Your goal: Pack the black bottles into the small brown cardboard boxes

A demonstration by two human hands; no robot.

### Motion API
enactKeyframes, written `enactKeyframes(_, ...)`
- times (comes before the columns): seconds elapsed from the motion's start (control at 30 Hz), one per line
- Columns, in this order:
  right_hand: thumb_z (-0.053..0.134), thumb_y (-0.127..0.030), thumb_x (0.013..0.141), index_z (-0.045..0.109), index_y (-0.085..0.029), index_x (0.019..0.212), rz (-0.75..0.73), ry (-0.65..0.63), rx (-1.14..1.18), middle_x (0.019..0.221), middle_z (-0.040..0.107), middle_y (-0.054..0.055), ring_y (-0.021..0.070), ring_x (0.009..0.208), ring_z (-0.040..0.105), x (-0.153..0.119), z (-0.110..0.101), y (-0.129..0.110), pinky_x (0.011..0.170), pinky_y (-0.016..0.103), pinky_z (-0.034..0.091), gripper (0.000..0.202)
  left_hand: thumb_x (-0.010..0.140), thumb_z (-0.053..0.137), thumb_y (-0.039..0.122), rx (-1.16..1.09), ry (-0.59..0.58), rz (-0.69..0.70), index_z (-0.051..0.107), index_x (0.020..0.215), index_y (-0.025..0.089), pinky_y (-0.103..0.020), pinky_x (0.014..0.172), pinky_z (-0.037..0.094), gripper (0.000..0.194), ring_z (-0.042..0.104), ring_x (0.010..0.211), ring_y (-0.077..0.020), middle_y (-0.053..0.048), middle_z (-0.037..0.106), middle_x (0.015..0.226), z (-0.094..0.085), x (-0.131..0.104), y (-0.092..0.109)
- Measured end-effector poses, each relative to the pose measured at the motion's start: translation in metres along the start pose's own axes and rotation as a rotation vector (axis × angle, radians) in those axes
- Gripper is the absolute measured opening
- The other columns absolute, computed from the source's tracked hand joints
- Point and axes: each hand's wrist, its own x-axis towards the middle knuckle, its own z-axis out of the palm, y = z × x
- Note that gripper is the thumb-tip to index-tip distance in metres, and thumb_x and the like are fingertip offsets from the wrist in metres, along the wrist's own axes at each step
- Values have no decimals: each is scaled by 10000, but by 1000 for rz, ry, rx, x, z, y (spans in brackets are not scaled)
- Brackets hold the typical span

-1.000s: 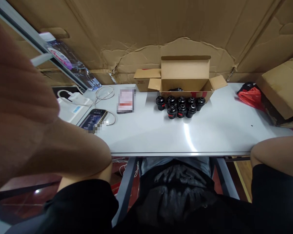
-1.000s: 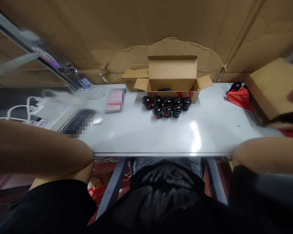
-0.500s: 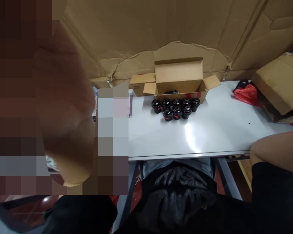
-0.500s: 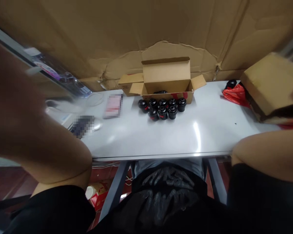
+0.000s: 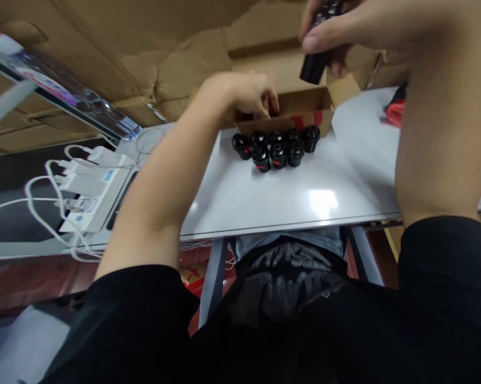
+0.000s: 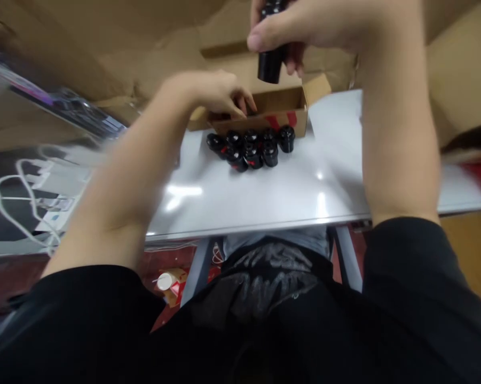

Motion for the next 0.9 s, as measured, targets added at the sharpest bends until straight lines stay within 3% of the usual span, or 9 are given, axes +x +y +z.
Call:
enactKeyframes(0.07, 836, -277, 1258, 873, -155, 1430, 83, 15, -164, 725, 750, -198, -17, 676, 720, 24, 25, 15, 736, 215, 490, 215, 949, 963, 631, 0, 0, -10, 875, 1578, 330, -357, 1125, 593, 703, 593, 1047, -176, 114, 864, 948, 1, 3, 6)
enactKeyframes(0.1, 883, -329, 1223, 888, -114, 1380, 42, 6, -194, 730, 744, -190, -18, 689, 719, 35, 37, 24, 742, 218, 480, 266, 932, 986, 618, 15, 4, -32, 885, 1564, 342, -376, 1162, 586, 697, 583, 1051, -192, 98, 857, 947, 2, 2, 11)
enactKeyframes(0.2, 858, -226, 1152, 852, -103, 1074, -45, 23, -332, 700, 575, -200, -9, 767, 555, 55, 62, 50, 800, 245, 400, 145, 949, 932, 466, 143, 33, -79, 930, 1516, 338, -479, 1181, 596, 582, 576, 1020, -258, 4, 841, 1016, 8, -4, 29)
enactKeyframes(0.3, 754, -148, 1084, 715, -194, 867, -64, 37, -387, 703, 448, -198, 29, 838, 440, 62, 72, 65, 817, 273, 340, 224, 960, 876, 478, 241, 46, -71, 951, 1487, 353, -552, 1198, 606, 547, 628, 1102, -323, -52, 859, 1066, 16, -3, 37)
enactKeyframes(0.43, 725, -157, 1029, 743, -205, 863, 49, -48, -427, 602, 441, -233, 23, 694, 402, 65, 77, 71, 717, 321, 314, 174, 891, 942, 553, 155, 27, -14, 935, 1511, 414, -578, 1167, 620, 636, 706, 1201, -359, -47, 928, 1179, 11, 1, 23)
enactKeyframes(0.6, 693, -199, 1038, 600, -184, 554, 122, -155, -536, 494, 418, -186, -11, 664, 371, 70, 81, 79, 686, 319, 301, 493, 934, 848, 476, -43, 254, 68, 827, 1646, 339, -530, 1176, 645, 725, 777, 1234, -326, -83, 909, 1378, 4, -26, -9)
enactKeyframes(0.73, 754, -161, 1068, 851, -104, 827, 79, -151, -528, 583, 561, -179, -4, 652, 439, 74, 83, 87, 685, 268, 326, 267, 1027, 776, 621, -58, 319, 31, 790, 1648, 404, -458, 1334, 587, 658, 648, 1349, -250, 44, 892, 1322, 20, -45, -33)
enactKeyframes(0.8, 870, -101, 1033, 926, -161, 967, 79, -135, -491, 595, 613, -165, 48, 638, 502, 73, 84, 88, 662, 254, 358, 106, 990, 814, 642, -53, 311, 19, 861, 1567, 402, -501, 1386, 562, 627, 634, 1427, -298, 9, 870, 1357, 30, -45, -43)
enactKeyframes(0.9, 851, -118, 1085, 949, -169, 1061, 101, -174, -413, 627, 636, -168, 28, 619, 525, 69, 86, 83, 660, 228, 373, 113, 889, 932, 626, -85, 294, -25, 944, 1431, 426, -607, 1362, 584, 579, 652, 1551, -445, -96, 833, 1360, 37, -39, -52)
